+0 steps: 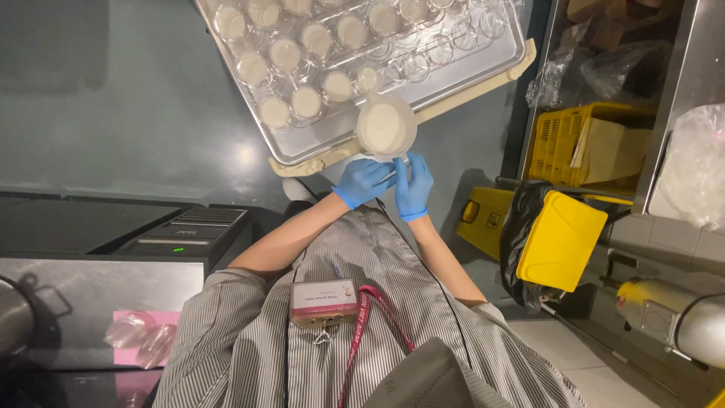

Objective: Filling small plastic cups with a white liquid and securing them with lids.

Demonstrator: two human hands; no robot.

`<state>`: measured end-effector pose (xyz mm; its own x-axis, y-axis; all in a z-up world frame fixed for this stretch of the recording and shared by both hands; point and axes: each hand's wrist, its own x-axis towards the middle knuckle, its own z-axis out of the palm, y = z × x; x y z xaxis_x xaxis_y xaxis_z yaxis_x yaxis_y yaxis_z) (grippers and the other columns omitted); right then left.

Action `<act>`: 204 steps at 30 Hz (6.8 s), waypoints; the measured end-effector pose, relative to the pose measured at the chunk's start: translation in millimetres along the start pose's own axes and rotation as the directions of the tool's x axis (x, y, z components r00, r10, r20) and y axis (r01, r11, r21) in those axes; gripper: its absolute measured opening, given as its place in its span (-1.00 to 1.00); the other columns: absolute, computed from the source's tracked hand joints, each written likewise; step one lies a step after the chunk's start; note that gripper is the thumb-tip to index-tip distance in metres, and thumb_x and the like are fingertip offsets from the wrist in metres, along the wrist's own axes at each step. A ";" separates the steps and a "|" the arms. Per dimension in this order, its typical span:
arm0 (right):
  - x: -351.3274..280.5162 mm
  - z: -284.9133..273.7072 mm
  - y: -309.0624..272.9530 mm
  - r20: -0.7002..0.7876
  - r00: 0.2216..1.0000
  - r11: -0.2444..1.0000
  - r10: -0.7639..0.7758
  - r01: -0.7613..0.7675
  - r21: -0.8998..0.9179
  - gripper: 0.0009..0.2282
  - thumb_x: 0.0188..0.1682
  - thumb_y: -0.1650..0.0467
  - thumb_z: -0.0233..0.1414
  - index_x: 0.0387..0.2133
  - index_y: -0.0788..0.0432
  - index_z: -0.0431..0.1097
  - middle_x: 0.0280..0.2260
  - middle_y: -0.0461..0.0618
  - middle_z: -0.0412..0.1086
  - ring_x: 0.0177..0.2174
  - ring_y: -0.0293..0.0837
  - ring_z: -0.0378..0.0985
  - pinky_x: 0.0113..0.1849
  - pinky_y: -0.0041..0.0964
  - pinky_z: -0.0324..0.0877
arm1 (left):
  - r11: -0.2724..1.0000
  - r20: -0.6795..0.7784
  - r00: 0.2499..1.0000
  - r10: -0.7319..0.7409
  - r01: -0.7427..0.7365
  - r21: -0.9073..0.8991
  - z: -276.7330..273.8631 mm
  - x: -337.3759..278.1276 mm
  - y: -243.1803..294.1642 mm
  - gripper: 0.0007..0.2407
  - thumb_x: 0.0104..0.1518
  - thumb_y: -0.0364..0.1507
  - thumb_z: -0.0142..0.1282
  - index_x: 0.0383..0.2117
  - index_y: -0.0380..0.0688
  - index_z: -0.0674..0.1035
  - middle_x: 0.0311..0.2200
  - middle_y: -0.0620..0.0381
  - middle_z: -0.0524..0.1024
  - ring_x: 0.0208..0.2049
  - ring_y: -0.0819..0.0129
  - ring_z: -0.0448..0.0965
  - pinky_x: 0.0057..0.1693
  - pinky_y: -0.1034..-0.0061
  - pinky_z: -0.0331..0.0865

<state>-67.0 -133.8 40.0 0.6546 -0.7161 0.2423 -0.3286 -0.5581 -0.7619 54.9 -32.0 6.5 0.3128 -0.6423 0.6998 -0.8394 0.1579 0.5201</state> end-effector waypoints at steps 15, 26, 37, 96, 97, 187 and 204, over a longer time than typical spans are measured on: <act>31.0 -17.5 29.7 -0.017 0.958 0.866 0.286 -0.251 0.432 -0.80 0.26 0.32 -0.11 -0.25 0.22 0.25 -0.37 -0.19 0.18 -0.33 -0.36 0.16 -0.23 -0.46 0.18 | 0.869 0.244 0.841 -0.484 0.495 0.014 -82.6 -47.3 -85.3 -0.84 0.09 -0.35 0.29 -0.46 -0.12 0.56 -0.60 0.06 0.47 -0.53 0.06 0.51 -0.32 0.21 0.37; 91.7 -46.4 26.3 0.024 0.978 0.925 0.206 -0.203 0.321 -0.77 0.25 0.33 -0.03 -0.28 0.29 0.25 -0.34 -0.14 0.19 -0.26 -0.33 0.17 -0.18 -0.44 0.21 | 0.880 0.194 0.858 -0.476 0.465 0.099 -79.4 -55.4 -86.1 -0.81 0.08 -0.32 0.29 -0.54 -0.10 0.53 -0.58 0.05 0.49 -0.53 0.09 0.51 -0.30 0.22 0.39; 115.7 -48.3 13.5 0.097 0.977 0.945 0.193 -0.211 0.250 -0.79 0.18 0.38 0.03 -0.23 0.38 0.37 -0.34 -0.01 0.42 -0.25 -0.31 0.32 -0.15 -0.36 0.34 | 0.888 0.138 0.879 -0.457 0.443 0.120 -80.6 -50.9 -82.7 -0.81 0.07 -0.38 0.31 -0.58 -0.11 0.53 -0.59 0.07 0.48 -0.56 0.14 0.50 -0.33 0.29 0.40; 140.9 -80.1 54.4 0.049 0.969 0.893 0.241 -0.241 0.379 -0.80 0.17 0.36 0.14 -0.28 0.32 0.41 -0.37 -0.22 0.28 -0.32 -0.38 0.22 -0.23 -0.49 0.18 | 0.881 0.105 0.880 -0.463 0.445 0.158 -77.9 -48.8 -82.3 -0.81 0.04 -0.40 0.31 -0.63 -0.11 0.52 -0.64 0.07 0.44 -0.58 0.15 0.47 -0.37 0.30 0.37; 141.5 -80.8 56.2 0.036 0.980 0.920 0.193 -0.194 0.339 -0.80 0.17 0.38 0.14 -0.25 0.36 0.42 -0.32 -0.19 0.33 -0.27 -0.36 0.28 -0.15 -0.48 0.26 | 0.880 0.105 0.878 -0.467 0.449 0.155 -78.1 -49.8 -82.0 -0.81 0.04 -0.41 0.32 -0.63 -0.12 0.52 -0.64 0.07 0.44 -0.59 0.15 0.47 -0.37 0.30 0.37; 189.9 -115.4 103.3 0.085 0.927 0.887 0.366 -0.375 0.270 -0.80 0.13 0.43 0.17 -0.43 0.34 0.42 -0.50 -0.24 0.26 -0.44 -0.42 0.16 -0.40 -0.46 0.13 | 0.882 0.509 0.724 -0.465 0.329 0.337 95.1 164.3 -146.0 -0.32 -0.16 -0.29 0.39 0.10 -0.35 0.31 0.04 -0.31 0.41 0.26 -0.24 0.16 0.35 -0.06 -0.12; 194.5 -115.2 93.5 0.072 0.926 0.894 0.370 -0.376 0.244 -0.82 0.08 0.43 0.17 -0.44 0.35 0.44 -0.52 -0.27 0.29 -0.44 -0.44 0.19 -0.41 -0.48 0.16 | 0.842 0.473 0.709 -0.523 0.341 0.419 120.2 180.5 -139.5 -0.38 -0.11 -0.22 0.39 0.05 -0.28 0.36 -0.16 -0.08 0.47 0.03 0.00 0.31 0.19 0.12 0.09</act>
<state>-48.9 -373.6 85.2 0.5339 -0.8396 -0.1005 -0.3736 -0.1276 -0.9188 175.1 -260.1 1.4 0.4504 -0.8928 -0.0071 -0.7859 -0.4002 0.4714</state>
